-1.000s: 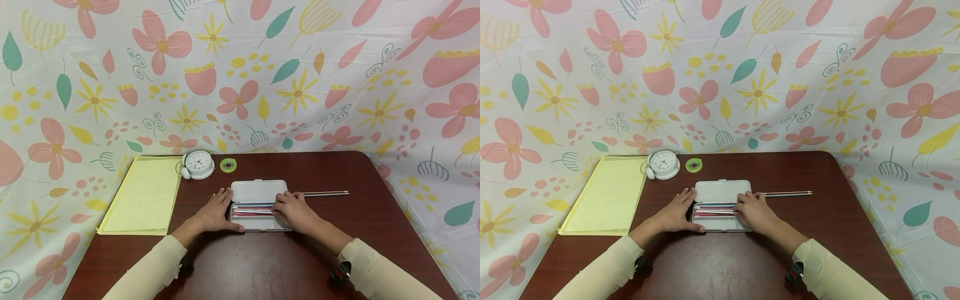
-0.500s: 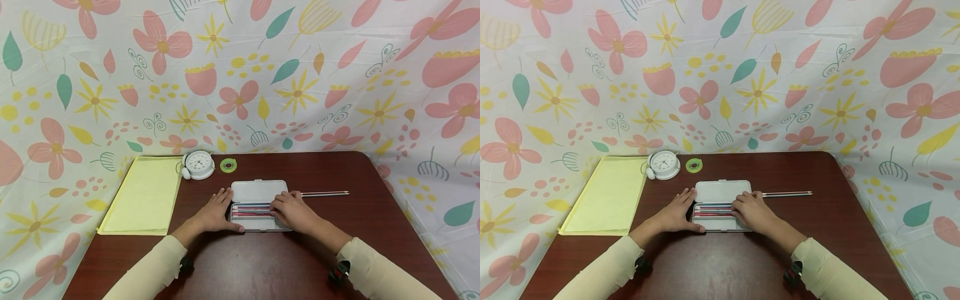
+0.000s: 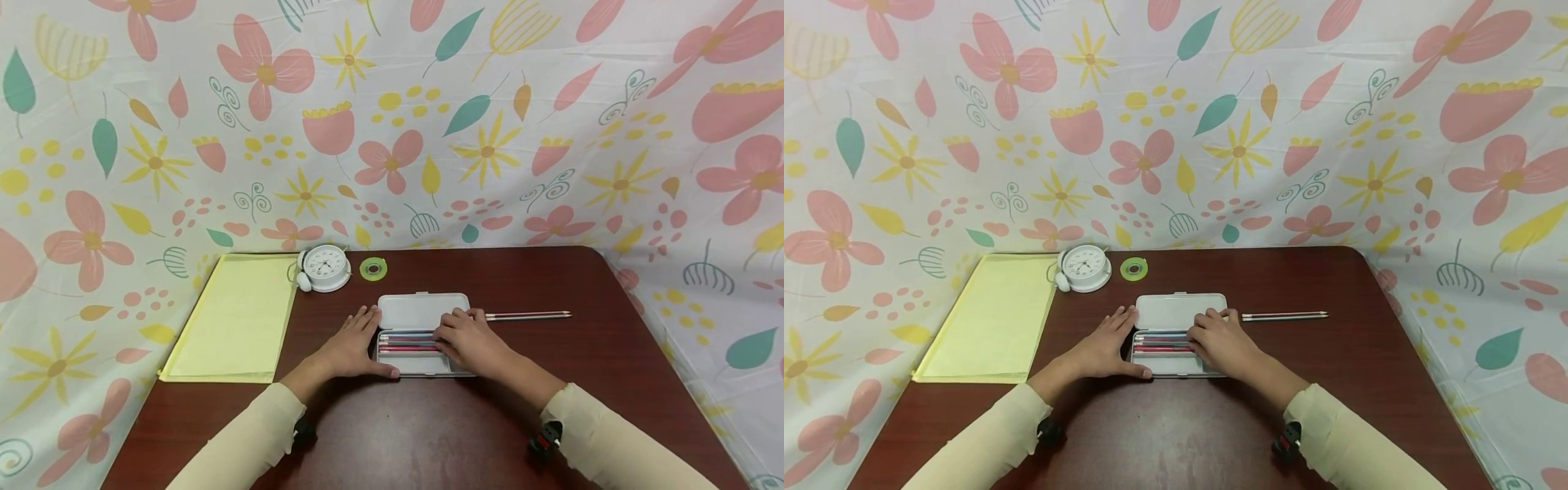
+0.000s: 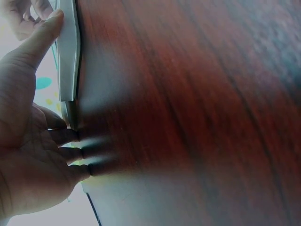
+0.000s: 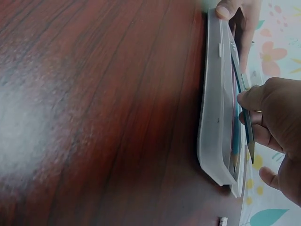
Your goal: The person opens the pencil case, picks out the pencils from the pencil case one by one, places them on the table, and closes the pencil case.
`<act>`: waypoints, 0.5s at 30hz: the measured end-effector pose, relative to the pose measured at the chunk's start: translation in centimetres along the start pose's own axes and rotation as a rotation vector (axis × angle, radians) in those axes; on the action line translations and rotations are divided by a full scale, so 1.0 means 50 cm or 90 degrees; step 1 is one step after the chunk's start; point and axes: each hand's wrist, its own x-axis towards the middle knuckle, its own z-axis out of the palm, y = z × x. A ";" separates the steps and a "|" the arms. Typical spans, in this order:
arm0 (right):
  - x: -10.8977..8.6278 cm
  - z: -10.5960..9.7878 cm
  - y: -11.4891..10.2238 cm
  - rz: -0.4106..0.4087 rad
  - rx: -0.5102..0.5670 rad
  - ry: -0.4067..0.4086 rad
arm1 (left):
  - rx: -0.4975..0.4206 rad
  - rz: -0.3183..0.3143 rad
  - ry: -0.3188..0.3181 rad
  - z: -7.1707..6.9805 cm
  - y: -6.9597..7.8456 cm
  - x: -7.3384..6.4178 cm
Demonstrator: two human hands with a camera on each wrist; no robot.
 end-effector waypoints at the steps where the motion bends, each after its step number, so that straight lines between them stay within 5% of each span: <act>1: 0.003 0.001 -0.002 0.001 0.000 -0.004 | 0.000 0.001 0.000 -0.001 0.001 0.000; 15: 0.045 0.017 -0.018 -0.015 -0.051 0.016 | 0.002 -0.005 -0.010 0.001 -0.003 0.000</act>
